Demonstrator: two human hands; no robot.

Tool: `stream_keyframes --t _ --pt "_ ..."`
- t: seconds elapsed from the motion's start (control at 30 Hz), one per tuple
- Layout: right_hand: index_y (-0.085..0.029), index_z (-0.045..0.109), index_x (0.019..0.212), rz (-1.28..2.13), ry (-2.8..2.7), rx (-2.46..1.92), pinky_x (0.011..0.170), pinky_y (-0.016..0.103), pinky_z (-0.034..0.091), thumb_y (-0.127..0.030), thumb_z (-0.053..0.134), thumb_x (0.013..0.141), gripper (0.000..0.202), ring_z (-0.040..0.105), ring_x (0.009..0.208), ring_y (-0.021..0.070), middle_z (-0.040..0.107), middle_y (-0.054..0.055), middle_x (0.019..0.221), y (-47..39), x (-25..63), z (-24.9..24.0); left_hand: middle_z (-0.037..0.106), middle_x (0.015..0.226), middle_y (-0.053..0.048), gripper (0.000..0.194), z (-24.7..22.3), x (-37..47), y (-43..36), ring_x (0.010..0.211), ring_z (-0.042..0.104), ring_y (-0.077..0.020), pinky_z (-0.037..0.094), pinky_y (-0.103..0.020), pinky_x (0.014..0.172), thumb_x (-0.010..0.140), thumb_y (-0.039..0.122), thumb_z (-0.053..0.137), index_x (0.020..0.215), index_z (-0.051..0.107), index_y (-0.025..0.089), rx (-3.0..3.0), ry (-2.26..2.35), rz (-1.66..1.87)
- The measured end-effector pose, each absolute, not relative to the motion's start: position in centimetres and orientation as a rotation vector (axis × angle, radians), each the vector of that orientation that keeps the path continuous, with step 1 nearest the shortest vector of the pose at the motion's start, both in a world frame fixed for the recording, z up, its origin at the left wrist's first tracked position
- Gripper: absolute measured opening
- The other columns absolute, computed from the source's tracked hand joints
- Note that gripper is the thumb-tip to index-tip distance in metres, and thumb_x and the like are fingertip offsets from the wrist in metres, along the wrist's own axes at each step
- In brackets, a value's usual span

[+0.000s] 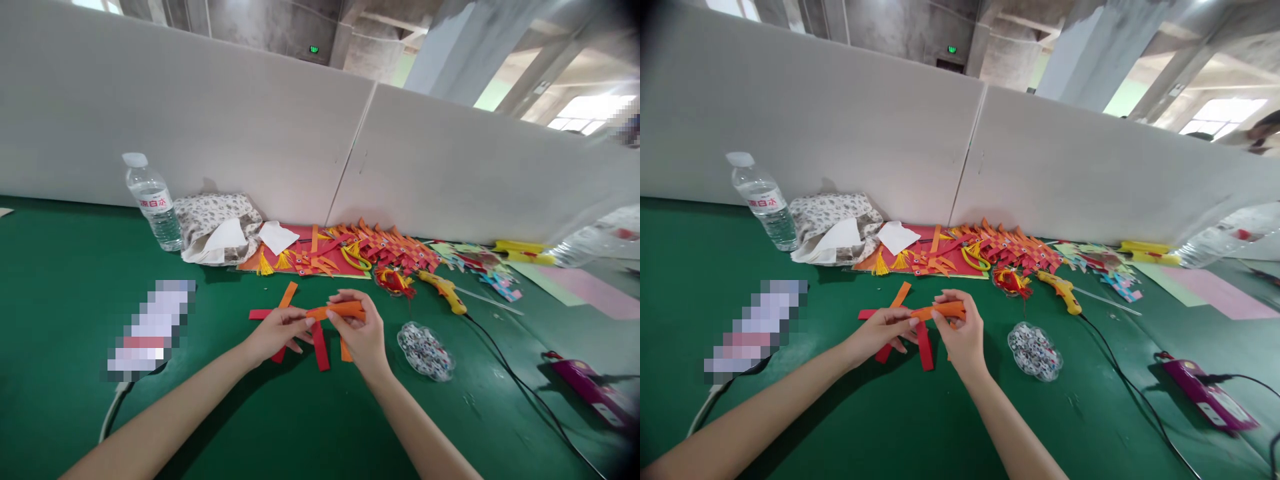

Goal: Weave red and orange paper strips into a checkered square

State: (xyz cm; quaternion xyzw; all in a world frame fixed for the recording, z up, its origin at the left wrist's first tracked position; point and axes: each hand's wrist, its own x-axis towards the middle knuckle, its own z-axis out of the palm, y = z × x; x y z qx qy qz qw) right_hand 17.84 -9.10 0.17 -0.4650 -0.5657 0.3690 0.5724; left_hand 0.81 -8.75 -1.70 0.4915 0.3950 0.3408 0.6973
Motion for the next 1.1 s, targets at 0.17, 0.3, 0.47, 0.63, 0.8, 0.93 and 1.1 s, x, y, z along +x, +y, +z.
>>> stream_keyframes --t 0.17,0.3,0.47,0.63,0.8,0.93,1.1 --pt "-0.023 0.042 0.118 1.159 -1.159 -0.994 0.085 0.041 0.05 -0.025 0.078 0.062 0.067 0.066 0.09 0.0212 0.068 0.006 0.094 -8.8 17.7 0.3 0.067 0.083 -0.006 0.036 -1.8 1.0 -8.8 0.076 0.067 -0.0179 0.05 -0.02 0.051 0.074 0.048 0.063 0.085 0.065 0.014 1.05 0.903 0.795" --pt "-0.02 0.045 0.117 1.191 -1.132 -1.121 0.079 0.038 0.053 -0.027 0.08 0.059 0.068 0.067 0.076 0.0193 0.07 0.002 0.077 -8.8 17.7 0.4 0.067 0.081 -0.005 0.037 -1.6 1.2 -9.1 0.069 0.066 -0.0148 0.049 -0.019 0.051 0.072 0.048 0.064 0.086 0.066 0.014 1.061 0.942 0.792" --pt "-0.02 0.049 0.109 1.103 -1.134 -1.168 0.067 0.031 0.054 -0.029 0.08 0.058 0.061 0.067 0.071 0.018 0.07 0.001 0.075 -9.0 17.8 0.3 0.069 0.076 -0.005 0.034 -1.3 1.6 -9.4 0.064 0.066 -0.0132 0.047 -0.017 0.049 0.067 0.041 0.072 0.087 0.065 0.014 1.047 1.036 0.796" --pt "-0.021 0.048 0.103 1.081 -1.101 -1.152 0.063 0.03 0.055 -0.031 0.078 0.062 0.051 0.066 0.064 0.0155 0.069 0.0 0.076 -9.3 17.3 0.0 0.068 0.076 -0.003 0.03 -1.1 2.0 -9.7 0.062 0.065 -0.0118 0.047 -0.017 0.048 0.066 0.037 0.073 0.083 0.062 0.015 0.883 1.075 0.879" --pt "-0.021 0.047 0.099 1.08 -1.014 -1.152 0.063 0.03 0.057 -0.032 0.078 0.062 0.049 0.066 0.071 0.017 0.067 0.0 0.078 -9.5 16.9 -0.4 0.067 0.07 0.0 0.028 -1.1 2.5 -10.1 0.06 0.065 -0.0124 0.048 -0.018 0.048 0.068 0.037 0.072 0.081 0.059 0.017 0.813 1.044 0.879" --pt "-0.022 0.047 0.096 1.081 -1.01 -1.146 0.064 0.03 0.056 -0.031 0.078 0.062 0.046 0.066 0.07 0.0164 0.066 -0.001 0.076 -9.5 16.8 -0.6 0.066 0.067 0.001 0.028 -1.2 2.7 -10.4 0.061 0.067 -0.0136 0.046 -0.017 0.045 0.07 0.04 0.069 0.081 0.057 0.017 0.875 1.034 0.829" --pt "-0.023 0.046 0.095 1.07 -1.011 -1.148 0.062 0.028 0.053 -0.03 0.077 0.063 0.044 0.064 0.065 0.0144 0.065 -0.002 0.074 -9.6 16.8 -0.9 0.067 0.071 -0.001 0.029 -1.7 2.9 -10.5 0.063 0.068 -0.0145 0.042 -0.015 0.044 0.073 0.042 0.064 0.078 0.053 0.016 1.015 1.016 0.787"
